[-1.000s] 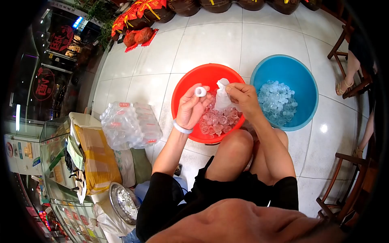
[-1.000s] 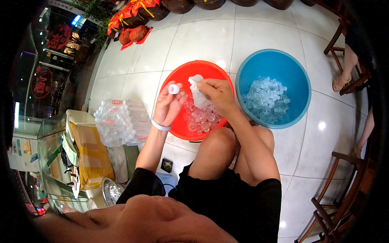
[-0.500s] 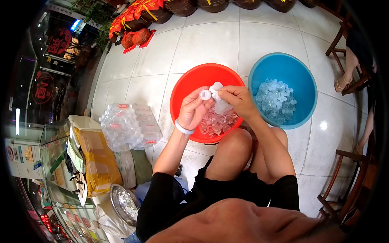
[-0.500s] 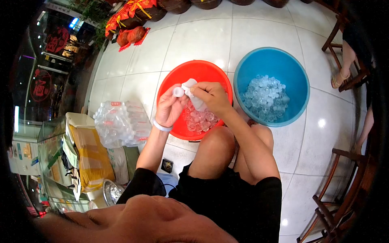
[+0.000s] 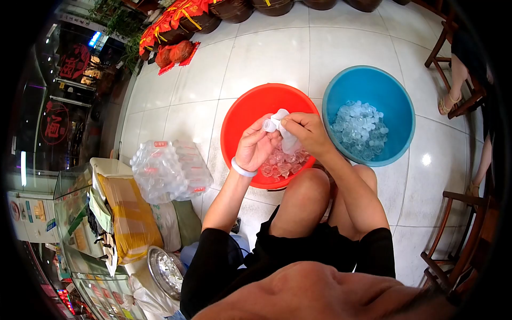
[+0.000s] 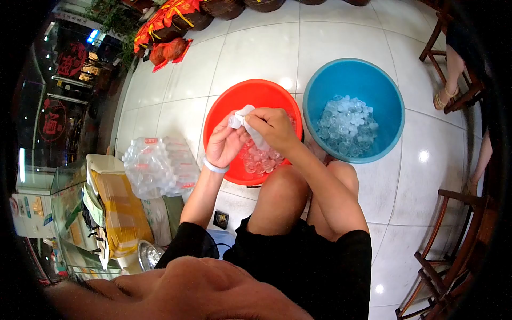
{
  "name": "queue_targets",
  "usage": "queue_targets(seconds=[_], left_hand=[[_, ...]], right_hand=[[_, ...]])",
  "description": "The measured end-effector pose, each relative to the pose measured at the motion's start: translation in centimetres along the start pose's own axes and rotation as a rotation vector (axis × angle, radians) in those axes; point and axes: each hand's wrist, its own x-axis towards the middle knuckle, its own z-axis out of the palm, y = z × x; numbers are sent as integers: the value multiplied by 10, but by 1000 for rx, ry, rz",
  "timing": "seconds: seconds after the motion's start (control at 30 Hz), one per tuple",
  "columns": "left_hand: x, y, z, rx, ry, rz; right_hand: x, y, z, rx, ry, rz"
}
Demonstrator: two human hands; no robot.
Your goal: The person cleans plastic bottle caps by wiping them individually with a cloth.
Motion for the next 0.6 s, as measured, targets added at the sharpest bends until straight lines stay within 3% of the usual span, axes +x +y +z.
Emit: queue_targets(seconds=[0.27,0.6], left_hand=[[-1,0,0,222,1,84],[-2,-2,1,229,34,166]], right_hand=[[0,-2,-1,-91,20,-79],[-1,-3,-3,-177,-25,-68]])
